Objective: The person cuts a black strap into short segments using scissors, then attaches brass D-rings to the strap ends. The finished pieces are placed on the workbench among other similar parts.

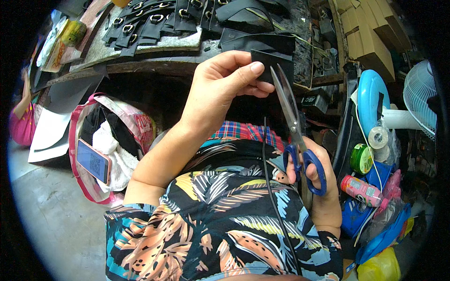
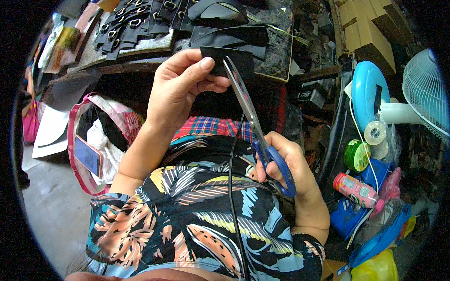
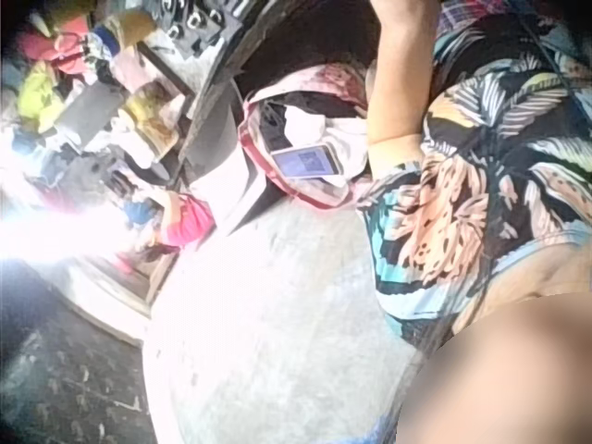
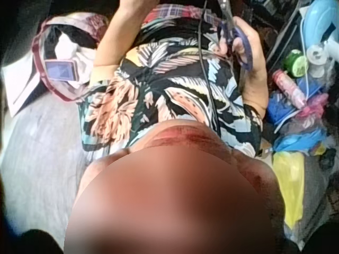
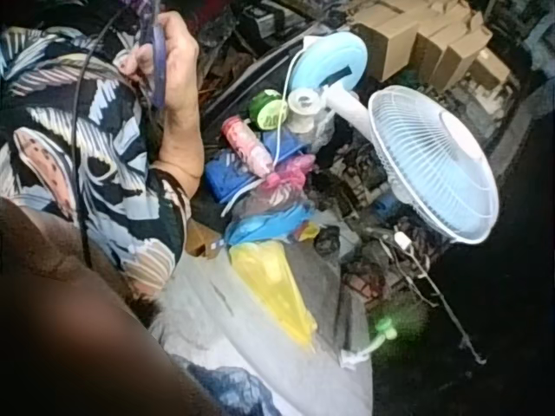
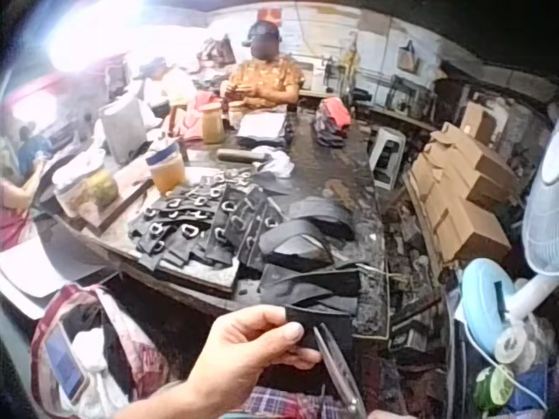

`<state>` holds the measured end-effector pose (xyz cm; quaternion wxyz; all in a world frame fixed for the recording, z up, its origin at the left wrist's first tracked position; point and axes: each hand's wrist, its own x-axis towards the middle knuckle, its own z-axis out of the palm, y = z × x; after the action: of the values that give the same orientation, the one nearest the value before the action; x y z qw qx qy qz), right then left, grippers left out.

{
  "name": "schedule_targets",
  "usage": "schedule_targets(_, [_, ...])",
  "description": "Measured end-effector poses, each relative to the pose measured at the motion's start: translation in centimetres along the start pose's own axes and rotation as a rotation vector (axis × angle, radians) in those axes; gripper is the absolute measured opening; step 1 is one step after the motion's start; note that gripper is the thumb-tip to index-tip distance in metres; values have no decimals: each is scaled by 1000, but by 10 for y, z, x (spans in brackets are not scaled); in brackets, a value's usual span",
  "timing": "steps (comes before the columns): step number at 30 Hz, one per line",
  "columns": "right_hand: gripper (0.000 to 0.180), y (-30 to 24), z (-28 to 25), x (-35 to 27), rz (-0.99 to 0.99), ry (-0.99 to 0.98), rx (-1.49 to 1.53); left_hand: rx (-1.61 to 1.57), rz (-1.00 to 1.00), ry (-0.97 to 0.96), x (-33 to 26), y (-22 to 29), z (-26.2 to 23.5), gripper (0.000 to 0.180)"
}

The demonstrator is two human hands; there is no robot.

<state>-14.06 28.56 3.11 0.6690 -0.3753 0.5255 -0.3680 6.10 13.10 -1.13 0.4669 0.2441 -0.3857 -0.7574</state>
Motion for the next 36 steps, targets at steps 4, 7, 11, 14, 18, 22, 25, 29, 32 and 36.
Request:
schedule_targets(4, [78,1,-1,0,4,-21,39,77,115,-2,-2,-4,3,19])
schedule_targets(7, [72,3,-1,-1,-16,-11,46,209,143,-14,-3,-2,4,20])
schedule_targets(11, [51,10,-2,0,-34,53,-32,227,55,-34,-1,5,4,19])
schedule_targets(14, [38,11,-7,1,-52,86,-299,436,122,-17,-3,6,8,24])
schedule_targets(18, [39,9,-11,1,-58,78,-244,292,57,-29,0,8,6,25])
schedule_targets(22, [39,8,-13,3,-37,-34,68,99,-183,-51,7,11,-3,19])
schedule_targets(25, [35,10,-12,4,-13,24,-17,56,-236,-40,8,10,-5,18])
schedule_targets(29, [32,17,-11,6,-70,131,-383,104,-214,-21,7,9,-4,18])
schedule_targets(32, [28,19,-9,7,-81,131,-296,127,-184,-12,5,9,-3,17])
schedule_targets(36, [24,20,-7,9,-91,148,-227,30,-209,2,5,8,-3,17])
